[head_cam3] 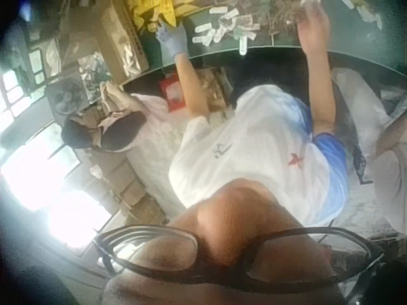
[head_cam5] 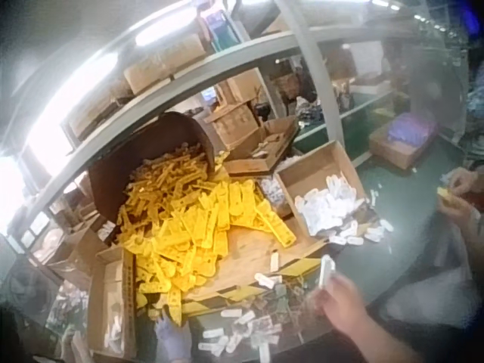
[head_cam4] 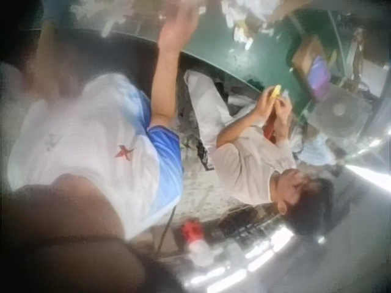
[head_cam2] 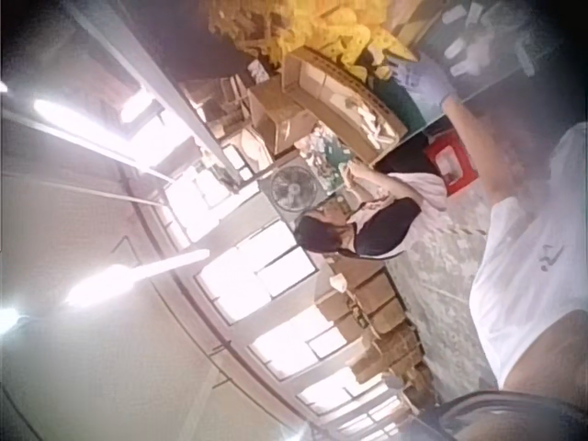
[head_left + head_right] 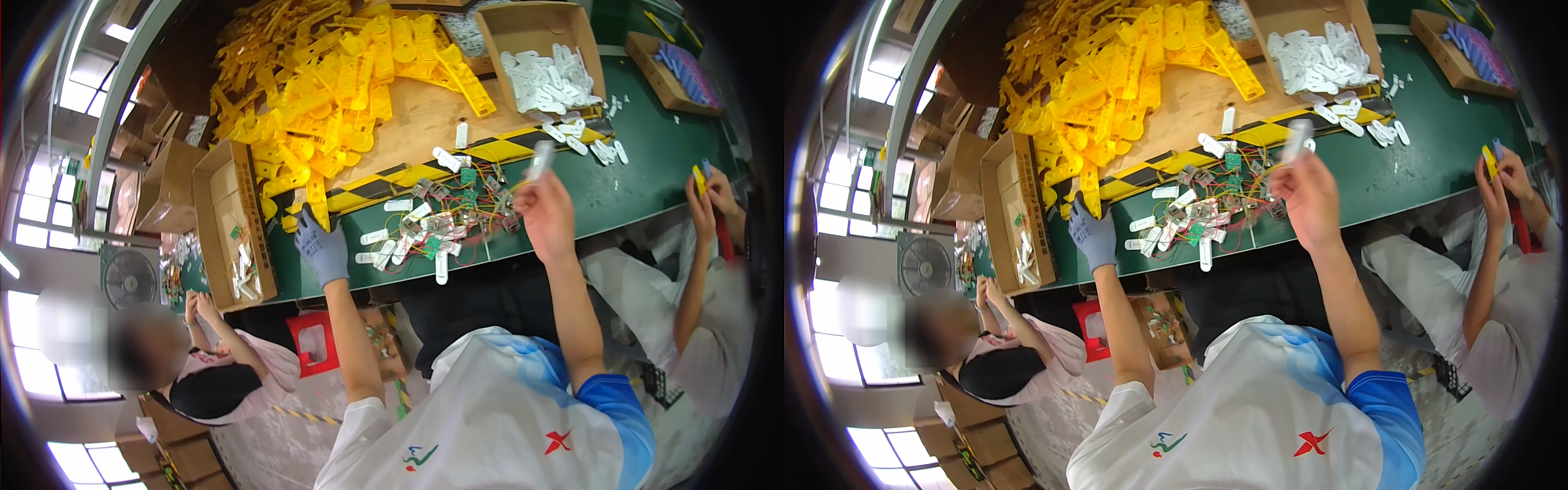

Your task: Manually assemble circuit boards and wiring into yellow plastic housings.

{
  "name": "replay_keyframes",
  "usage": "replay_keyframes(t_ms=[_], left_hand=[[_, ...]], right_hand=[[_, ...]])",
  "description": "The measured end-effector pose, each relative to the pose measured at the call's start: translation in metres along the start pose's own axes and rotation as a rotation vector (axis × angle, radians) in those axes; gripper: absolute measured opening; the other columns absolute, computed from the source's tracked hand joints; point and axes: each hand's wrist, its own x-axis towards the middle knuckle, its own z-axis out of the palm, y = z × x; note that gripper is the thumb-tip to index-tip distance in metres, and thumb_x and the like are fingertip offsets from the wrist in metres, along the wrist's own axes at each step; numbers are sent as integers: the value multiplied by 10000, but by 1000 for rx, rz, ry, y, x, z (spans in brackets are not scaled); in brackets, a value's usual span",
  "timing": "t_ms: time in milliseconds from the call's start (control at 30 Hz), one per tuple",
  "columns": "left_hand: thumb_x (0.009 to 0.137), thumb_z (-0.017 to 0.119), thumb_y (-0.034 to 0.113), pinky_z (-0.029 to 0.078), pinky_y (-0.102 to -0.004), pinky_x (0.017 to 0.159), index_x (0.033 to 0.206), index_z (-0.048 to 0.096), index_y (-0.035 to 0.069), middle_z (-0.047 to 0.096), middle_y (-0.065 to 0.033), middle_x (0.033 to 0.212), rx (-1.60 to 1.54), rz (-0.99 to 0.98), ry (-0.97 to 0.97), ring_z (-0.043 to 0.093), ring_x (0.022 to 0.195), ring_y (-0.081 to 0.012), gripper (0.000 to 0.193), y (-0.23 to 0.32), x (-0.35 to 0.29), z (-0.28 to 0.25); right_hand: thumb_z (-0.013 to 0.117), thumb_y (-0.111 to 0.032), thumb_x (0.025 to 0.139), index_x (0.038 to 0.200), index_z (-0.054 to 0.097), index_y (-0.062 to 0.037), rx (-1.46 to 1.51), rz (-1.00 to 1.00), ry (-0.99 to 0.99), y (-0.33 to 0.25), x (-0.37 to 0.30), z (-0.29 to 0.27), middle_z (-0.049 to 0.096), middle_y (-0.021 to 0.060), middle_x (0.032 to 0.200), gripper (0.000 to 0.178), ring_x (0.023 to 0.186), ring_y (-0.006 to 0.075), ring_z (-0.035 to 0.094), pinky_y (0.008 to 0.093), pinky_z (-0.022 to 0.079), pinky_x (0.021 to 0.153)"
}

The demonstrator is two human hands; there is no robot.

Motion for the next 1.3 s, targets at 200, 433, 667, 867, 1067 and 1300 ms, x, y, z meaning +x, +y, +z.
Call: replay_keyframes(t_ms=[200, 433, 667, 867, 1067, 1300], left_hand=[[764, 744, 107, 478, -392, 914, 1325, 474, 31, 559, -245, 1230, -284, 44, 200, 581, 1098, -374, 627, -12, -12, 1], [965, 494, 371, 308, -197, 351, 1105, 569, 51, 594, -82, 791, -1478, -565, -255, 391, 411, -69, 357, -34, -44, -24], [931, 531, 290, 505, -326, 644, 1269, 494, 18, 614, -139, 968, -1668, -354, -275, 589, 659, -174, 435, 23, -82, -43], [808, 649, 134, 391, -432, 1014, 1430, 334, 16, 552, -153, 1132, -2313, -407, -642, 551, 1017, -270, 707, 72, -97, -53], [699, 632, 75, 481, -330, 807, 1303, 435, 10, 539, -98, 1052, -2185, -332, -965, 558, 891, -213, 638, 134, -117, -31], [808, 607, -1, 523, -287, 772, 1271, 449, 19, 616, -118, 1062, -1551, -255, -977, 623, 919, -186, 490, 187, -123, -7]], right_hand=[[542, -207, 983, 1074, 576, -28, -185, -72, -262, -27, 38, 6, 635, 49, 789, 204, 693, 111, 592, 256, 472, 636], [530, -231, 989, 1078, 584, -39, -170, 15, -222, -31, 61, 38, 605, 11, 764, 219, 664, 66, 551, 212, 442, 580], [477, -243, 1004, 1029, 547, -33, -831, 142, -307, -50, 93, 51, 518, -25, 691, 223, 481, 12, 421, 154, 333, 377], [559, -246, 975, 973, 620, -27, -756, 188, -239, -63, 95, 29, 640, 18, 829, 227, 570, 27, 499, 196, 437, 495], [600, -202, 951, 1022, 622, -30, -472, -8, -232, -77, 97, 9, 684, 94, 978, 187, 848, 125, 666, 262, 562, 798], [584, -169, 957, 1058, 611, -18, -312, 51, -196, -68, 76, 3, 686, 106, 999, 184, 878, 144, 672, 260, 556, 814]])
